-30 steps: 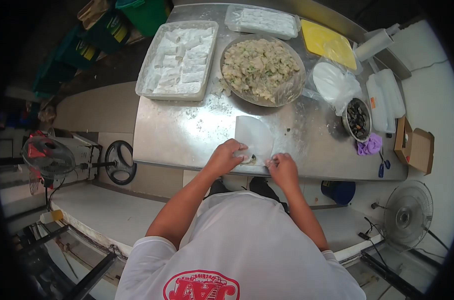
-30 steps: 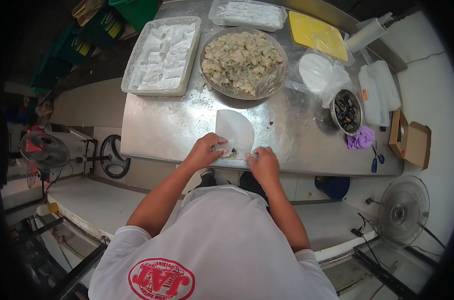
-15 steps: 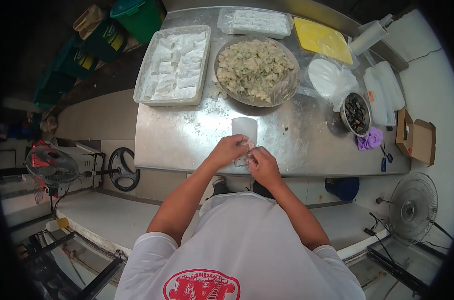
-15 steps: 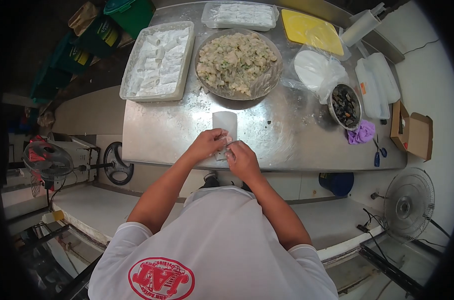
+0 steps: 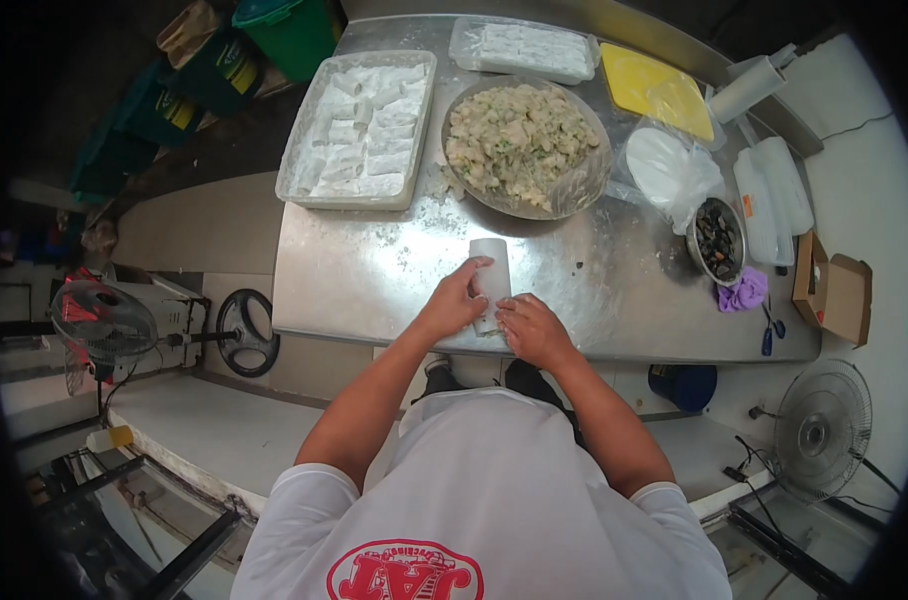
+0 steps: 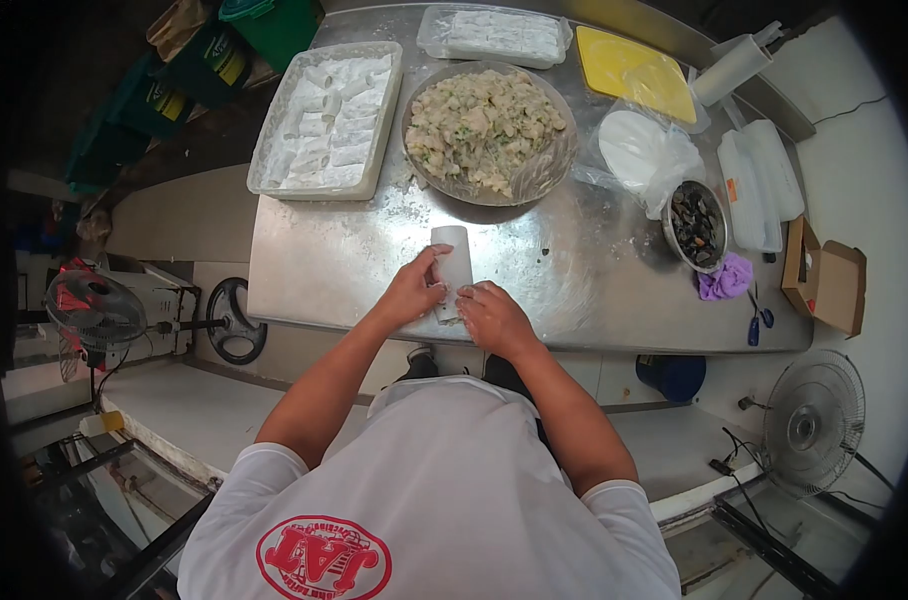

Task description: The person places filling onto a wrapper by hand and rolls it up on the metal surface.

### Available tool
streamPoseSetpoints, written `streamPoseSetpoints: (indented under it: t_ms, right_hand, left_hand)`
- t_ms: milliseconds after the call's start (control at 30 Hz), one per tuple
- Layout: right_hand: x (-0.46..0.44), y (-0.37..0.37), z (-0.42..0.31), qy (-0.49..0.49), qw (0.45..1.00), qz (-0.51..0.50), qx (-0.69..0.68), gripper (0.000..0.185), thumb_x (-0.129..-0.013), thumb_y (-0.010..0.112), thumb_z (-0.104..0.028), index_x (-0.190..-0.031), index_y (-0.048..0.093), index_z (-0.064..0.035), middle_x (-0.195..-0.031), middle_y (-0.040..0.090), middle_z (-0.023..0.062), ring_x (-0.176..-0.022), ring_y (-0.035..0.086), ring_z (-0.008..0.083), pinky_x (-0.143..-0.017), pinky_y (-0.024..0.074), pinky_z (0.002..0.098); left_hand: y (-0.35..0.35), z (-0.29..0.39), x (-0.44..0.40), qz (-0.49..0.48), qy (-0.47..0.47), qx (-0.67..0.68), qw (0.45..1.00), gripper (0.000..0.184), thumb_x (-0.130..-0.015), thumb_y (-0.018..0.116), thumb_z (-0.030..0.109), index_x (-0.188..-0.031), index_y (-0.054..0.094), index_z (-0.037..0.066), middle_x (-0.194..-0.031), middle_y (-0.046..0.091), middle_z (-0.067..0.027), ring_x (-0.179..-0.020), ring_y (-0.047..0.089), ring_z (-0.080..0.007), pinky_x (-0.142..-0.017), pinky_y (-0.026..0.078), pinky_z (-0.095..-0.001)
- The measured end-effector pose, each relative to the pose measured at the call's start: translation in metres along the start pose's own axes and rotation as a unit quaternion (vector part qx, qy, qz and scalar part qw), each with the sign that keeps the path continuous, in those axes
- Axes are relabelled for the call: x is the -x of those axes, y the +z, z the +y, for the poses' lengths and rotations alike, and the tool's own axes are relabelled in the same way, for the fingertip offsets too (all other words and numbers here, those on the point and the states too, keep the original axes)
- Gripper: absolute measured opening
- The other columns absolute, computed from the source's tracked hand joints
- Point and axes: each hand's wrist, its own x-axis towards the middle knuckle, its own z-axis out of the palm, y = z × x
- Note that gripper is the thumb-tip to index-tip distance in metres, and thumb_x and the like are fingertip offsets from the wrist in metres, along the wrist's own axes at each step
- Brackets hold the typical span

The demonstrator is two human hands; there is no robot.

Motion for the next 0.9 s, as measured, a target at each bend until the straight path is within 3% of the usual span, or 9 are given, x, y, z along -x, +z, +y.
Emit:
streamPoseSetpoints:
  t_ms: [67,100,200,333,400,633,700,800,900]
  right_hand:
    - [0.002,0.001,0.004,0.022,1.0,-0.02,-0.004,0.024,-0.074,0.071,0.001,-0.098,0.07,-0.0007,-0.113,0.069,0.0141,-0.102,0.064,0.031,-0.089,0.0536,0.0397]
    - [0.001,0.0,0.005,0.022,1.0,-0.019,-0.003,0.024,-0.074,0.071,0.001,-0.098,0.07,-0.0007,-0.113,0.069,0.0141,-0.102,0.064,0.031,-0.089,0.0536,0.0397]
    - [-0.001,-0.002,0.005,0.037,0.998,-0.056,-0.003,0.025,-0.076,0.072,-0.001,-0.101,0.07,-0.0004,-0.112,0.069,0.014,-0.101,0.064,0.0313,-0.09,0.0529,0.0387]
    - [-0.009,-0.008,0.001,0.057,0.994,-0.087,-0.04,0.029,-0.079,0.072,-0.003,-0.108,0.068,0.0001,-0.11,0.069,0.0157,-0.102,0.064,0.0333,-0.091,0.0525,0.0394]
    - [-0.009,-0.012,-0.006,0.06,0.993,-0.079,-0.06,0.031,-0.08,0.072,-0.004,-0.11,0.068,0.0003,-0.109,0.068,0.0164,-0.102,0.063,0.0342,-0.091,0.0524,0.04]
    - [-0.006,0.01,0.006,0.088,0.995,-0.028,-0.033,0.034,-0.08,0.073,-0.006,-0.113,0.068,-0.0006,-0.111,0.064,0.0162,-0.102,0.063,0.0342,-0.089,0.0534,0.0419]
    - [-0.009,0.012,0.008,0.106,0.993,-0.036,-0.048,0.034,-0.08,0.073,-0.005,-0.113,0.068,-0.0014,-0.112,0.063,0.0163,-0.102,0.063,0.0342,-0.089,0.0534,0.0421]
    - [-0.017,0.007,0.0,0.139,0.986,-0.047,-0.079,0.035,-0.08,0.073,-0.006,-0.115,0.067,-0.0036,-0.111,0.062,0.0164,-0.101,0.062,0.0349,-0.088,0.0535,0.0422]
    - [-0.021,0.0,-0.01,0.172,0.983,0.005,-0.056,0.038,-0.081,0.072,-0.006,-0.118,0.066,-0.0053,-0.109,0.061,0.0163,-0.102,0.062,0.0353,-0.089,0.0528,0.0422]
  left_hand:
    - [0.008,-0.008,0.007,0.134,0.061,0.02,0.989,0.051,-0.077,0.075,0.008,-0.124,0.057,0.001,-0.11,0.062,-0.0179,-0.098,0.063,-0.031,-0.085,0.052,-0.0394]
    - [0.006,-0.011,0.012,0.133,0.062,0.02,0.989,0.051,-0.077,0.075,0.008,-0.124,0.057,0.001,-0.11,0.062,-0.0179,-0.098,0.063,-0.031,-0.085,0.052,-0.0394]
    - [0.001,-0.009,0.038,0.011,0.284,-0.153,0.947,0.046,-0.073,0.08,0.007,-0.113,0.058,0.003,-0.122,0.058,-0.0182,-0.113,0.056,-0.0388,-0.1,0.048,-0.0465]
    - [-0.003,-0.005,0.036,-0.02,0.258,-0.237,0.937,0.043,-0.077,0.078,0.01,-0.114,0.058,0.004,-0.121,0.061,-0.0198,-0.115,0.057,-0.0399,-0.098,0.049,-0.0462]
    - [-0.011,0.003,0.03,-0.093,0.104,-0.201,0.97,0.044,-0.08,0.077,0.013,-0.12,0.059,0.005,-0.116,0.065,-0.0194,-0.115,0.059,-0.0394,-0.097,0.05,-0.045]
    - [-0.024,0.013,0.023,-0.099,0.079,-0.095,0.987,0.028,-0.085,0.072,0.013,-0.112,0.067,0.004,-0.108,0.069,-0.0165,-0.108,0.063,-0.0372,-0.092,0.051,-0.045]
    - [-0.023,0.0,0.022,-0.052,0.199,-0.147,0.968,0.021,-0.087,0.071,0.014,-0.106,0.07,0.004,-0.105,0.069,-0.0166,-0.104,0.063,-0.0376,-0.088,0.052,-0.0442]
    - [-0.024,-0.005,0.013,-0.046,0.215,-0.163,0.962,0.021,-0.087,0.07,0.014,-0.105,0.071,0.004,-0.102,0.066,-0.0167,-0.099,0.063,-0.0378,-0.085,0.053,-0.0441]
    - [-0.021,0.0,0.011,-0.027,0.149,-0.146,0.978,0.021,-0.087,0.07,0.014,-0.105,0.071,0.003,-0.1,0.063,-0.0168,-0.095,0.063,-0.0376,-0.084,0.053,-0.0445]
